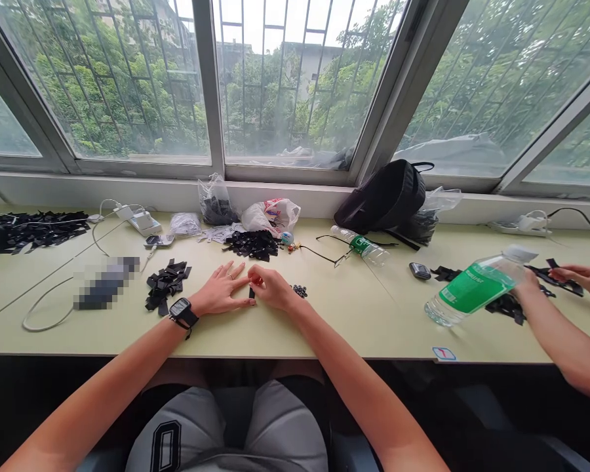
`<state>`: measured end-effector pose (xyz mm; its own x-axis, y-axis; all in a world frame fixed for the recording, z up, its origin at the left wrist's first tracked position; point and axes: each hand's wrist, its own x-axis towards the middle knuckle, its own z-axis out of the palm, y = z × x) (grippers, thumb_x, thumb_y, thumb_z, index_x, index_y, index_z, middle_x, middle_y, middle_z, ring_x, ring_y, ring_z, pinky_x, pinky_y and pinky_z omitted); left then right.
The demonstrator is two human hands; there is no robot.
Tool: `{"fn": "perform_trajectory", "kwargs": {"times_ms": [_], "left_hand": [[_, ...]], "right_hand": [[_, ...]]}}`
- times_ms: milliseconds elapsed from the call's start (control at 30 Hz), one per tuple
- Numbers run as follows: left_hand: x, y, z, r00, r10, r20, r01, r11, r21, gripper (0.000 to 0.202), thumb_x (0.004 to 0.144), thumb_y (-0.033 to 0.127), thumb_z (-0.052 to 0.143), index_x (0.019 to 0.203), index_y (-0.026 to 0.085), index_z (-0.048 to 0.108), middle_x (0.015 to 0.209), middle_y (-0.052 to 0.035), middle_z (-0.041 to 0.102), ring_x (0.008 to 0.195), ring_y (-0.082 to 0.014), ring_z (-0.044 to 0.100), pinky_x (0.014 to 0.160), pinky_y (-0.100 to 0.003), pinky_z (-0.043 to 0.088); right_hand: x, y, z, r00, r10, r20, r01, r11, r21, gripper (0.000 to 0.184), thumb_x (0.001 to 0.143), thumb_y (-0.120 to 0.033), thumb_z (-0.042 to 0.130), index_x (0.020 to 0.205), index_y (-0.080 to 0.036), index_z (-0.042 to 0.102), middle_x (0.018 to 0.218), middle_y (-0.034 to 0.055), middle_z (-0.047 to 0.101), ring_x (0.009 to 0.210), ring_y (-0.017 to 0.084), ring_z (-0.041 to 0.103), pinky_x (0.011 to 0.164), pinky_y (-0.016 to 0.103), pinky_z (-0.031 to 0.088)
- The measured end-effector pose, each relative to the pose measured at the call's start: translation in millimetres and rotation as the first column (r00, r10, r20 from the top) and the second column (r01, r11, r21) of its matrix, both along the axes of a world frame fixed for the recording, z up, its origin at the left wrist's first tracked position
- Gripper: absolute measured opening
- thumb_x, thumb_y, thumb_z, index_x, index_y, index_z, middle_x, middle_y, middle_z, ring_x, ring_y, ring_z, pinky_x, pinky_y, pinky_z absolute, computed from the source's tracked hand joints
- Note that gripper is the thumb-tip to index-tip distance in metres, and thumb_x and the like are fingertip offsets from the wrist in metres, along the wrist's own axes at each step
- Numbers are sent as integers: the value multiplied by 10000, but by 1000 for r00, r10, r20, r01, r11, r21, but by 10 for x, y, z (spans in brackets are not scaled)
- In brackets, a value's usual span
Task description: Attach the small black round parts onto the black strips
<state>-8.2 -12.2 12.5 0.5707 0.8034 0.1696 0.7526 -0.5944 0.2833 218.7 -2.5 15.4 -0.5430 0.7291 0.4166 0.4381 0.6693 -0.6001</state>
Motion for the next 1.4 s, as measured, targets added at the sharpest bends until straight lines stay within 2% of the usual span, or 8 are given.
{"fn": "perform_trajectory", "kwargs": {"times_ms": [133,333,633,900,967,1067,1200,1400], "left_hand": [[3,-1,12,1000,5,-10,-5,1000,-8,869,850,891,476,1599,457,398,1723,-45,294,1586,-461,167,1249,-667,158],[2,3,1,1000,4,-15,-4,1000,-8,862,853,895,460,1595,460,405,1724,-42,291,1587,-463,162,1249,-665,151],[-5,12,-12,1000,5,4,-5,1000,-3,852,849,883,488,1583,455,432,1719,-40,305,1580,-466,182,1245,-664,169],[-10,2,-18,1000,-13,-9,13,1000,23,840,879,848,495,1608,446,385,1706,-58,329,1576,-470,188,1230,-673,198],[-10,-3,-1,1000,-14,-2,14,999,45,840,878,829,528,1608,435,393,1699,-65,343,1566,-470,210,1216,-669,236],[-5,-17,48,999,3,50,-11,988,157,820,886,756,600,1602,400,421,1680,-69,375,1542,-441,262,1197,-630,304],[10,-45,118,996,18,91,-45,954,297,787,904,639,654,1607,369,423,1654,-62,411,1509,-401,300,1195,-580,332],[20,-62,118,997,19,78,-44,944,328,764,907,592,664,1595,345,445,1635,-61,434,1494,-391,304,1204,-568,322]], "right_hand": [[0,11,-12,998,10,-67,-13,998,-56,240,876,-143,554,1102,-224,553,865,1,669,743,165,628,726,291,506],[9,26,-25,997,37,-69,-41,998,-54,253,878,-148,558,1120,-223,550,862,-2,659,754,168,632,742,304,510],[9,43,-50,995,35,-90,-40,998,-46,193,850,-140,572,1025,-221,569,897,15,680,783,172,648,763,313,523],[32,69,-52,994,23,-103,-34,994,-106,163,837,-166,601,986,-219,564,818,-7,645,739,161,622,723,295,509],[32,66,-50,995,29,-100,-40,993,-113,173,834,-160,594,992,-221,555,808,-12,634,727,158,611,701,286,498],[26,47,-42,994,45,-99,-56,992,-112,203,818,-134,580,996,-224,540,812,-15,638,711,152,600,678,273,483],[22,4,-31,996,45,-75,-52,994,-92,289,836,-117,563,1099,-235,538,802,-31,629,690,147,593,674,266,473],[24,-39,-17,1000,2,18,-3,1000,24,603,848,-68,554,1403,-275,439,864,-28,639,725,154,590,736,286,494]]}}
